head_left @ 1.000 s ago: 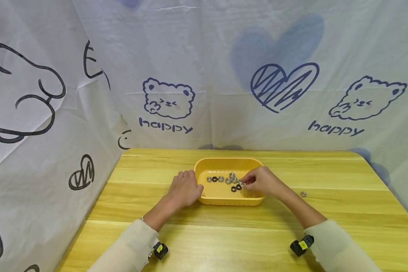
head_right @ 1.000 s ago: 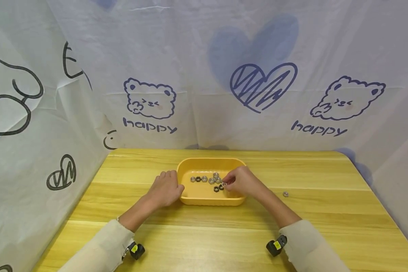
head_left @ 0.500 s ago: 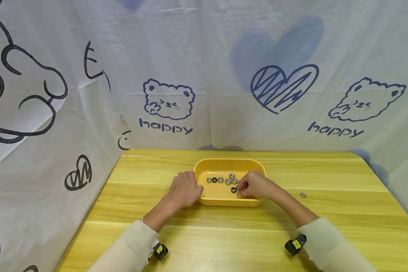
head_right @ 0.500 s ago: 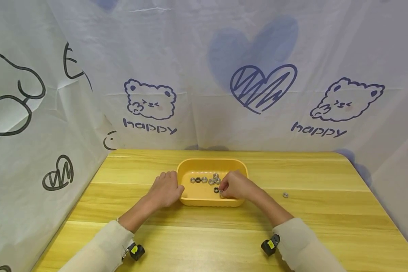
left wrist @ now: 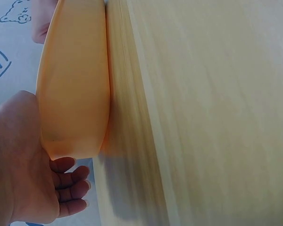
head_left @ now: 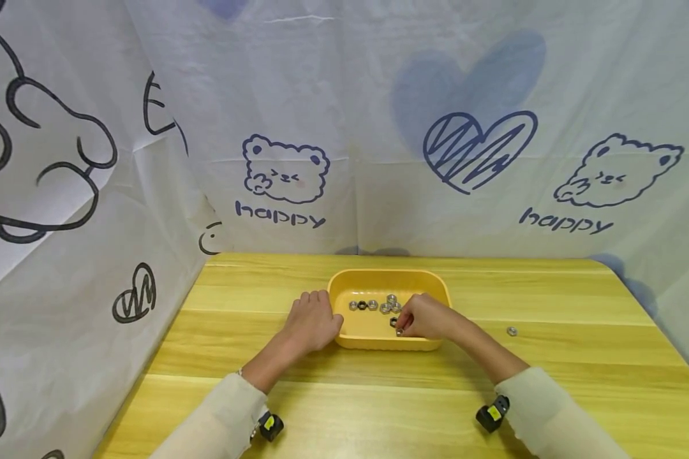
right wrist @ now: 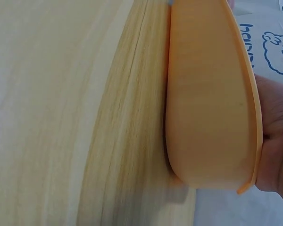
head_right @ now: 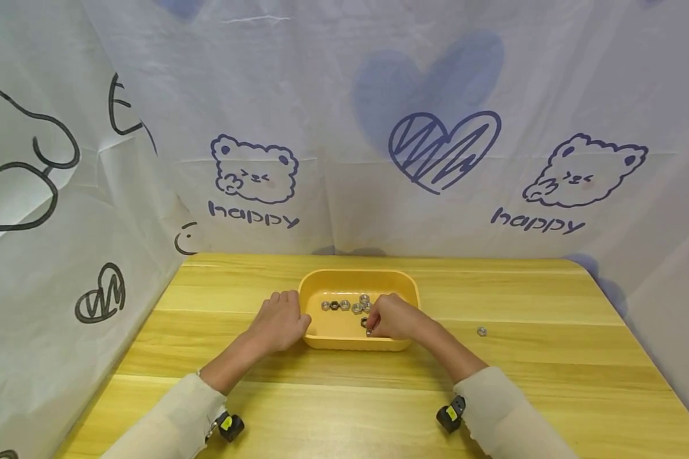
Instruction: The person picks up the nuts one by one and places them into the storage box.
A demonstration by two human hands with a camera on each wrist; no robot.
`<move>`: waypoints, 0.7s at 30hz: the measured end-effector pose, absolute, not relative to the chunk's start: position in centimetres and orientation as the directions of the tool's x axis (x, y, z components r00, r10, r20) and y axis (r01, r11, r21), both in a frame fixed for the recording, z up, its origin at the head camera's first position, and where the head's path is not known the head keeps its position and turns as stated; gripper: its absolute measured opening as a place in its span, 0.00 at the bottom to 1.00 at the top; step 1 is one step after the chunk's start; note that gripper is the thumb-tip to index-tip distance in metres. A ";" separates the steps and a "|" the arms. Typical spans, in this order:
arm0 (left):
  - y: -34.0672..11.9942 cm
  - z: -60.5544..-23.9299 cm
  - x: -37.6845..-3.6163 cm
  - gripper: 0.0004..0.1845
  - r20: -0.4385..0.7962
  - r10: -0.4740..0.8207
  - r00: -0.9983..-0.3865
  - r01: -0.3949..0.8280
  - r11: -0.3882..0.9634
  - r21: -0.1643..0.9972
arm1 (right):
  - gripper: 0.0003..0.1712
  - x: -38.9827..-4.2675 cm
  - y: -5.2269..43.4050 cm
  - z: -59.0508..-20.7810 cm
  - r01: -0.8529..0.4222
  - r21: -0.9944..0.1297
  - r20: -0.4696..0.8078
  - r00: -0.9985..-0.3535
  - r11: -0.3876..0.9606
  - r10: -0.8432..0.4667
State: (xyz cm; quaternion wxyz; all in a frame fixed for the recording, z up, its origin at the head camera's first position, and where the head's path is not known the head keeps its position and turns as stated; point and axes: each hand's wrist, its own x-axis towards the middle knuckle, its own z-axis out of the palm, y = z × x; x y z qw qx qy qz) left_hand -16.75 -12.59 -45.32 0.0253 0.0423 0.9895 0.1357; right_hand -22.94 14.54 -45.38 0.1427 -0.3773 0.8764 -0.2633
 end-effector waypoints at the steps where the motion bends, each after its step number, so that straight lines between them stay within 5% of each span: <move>1: -12.6 -45.3 -16.7 0.22 -0.039 0.090 -0.995 0.076 0.960 0.268 | 0.04 -22.9 14.5 -45.4 -0.588 -0.568 -0.052 -0.673 0.576 -0.738; 21: -12.6 -45.5 -16.8 0.21 -0.042 0.091 -0.995 0.076 0.959 0.275 | 0.02 -22.6 14.1 -45.3 -0.534 -0.559 -0.088 -0.722 0.634 -0.686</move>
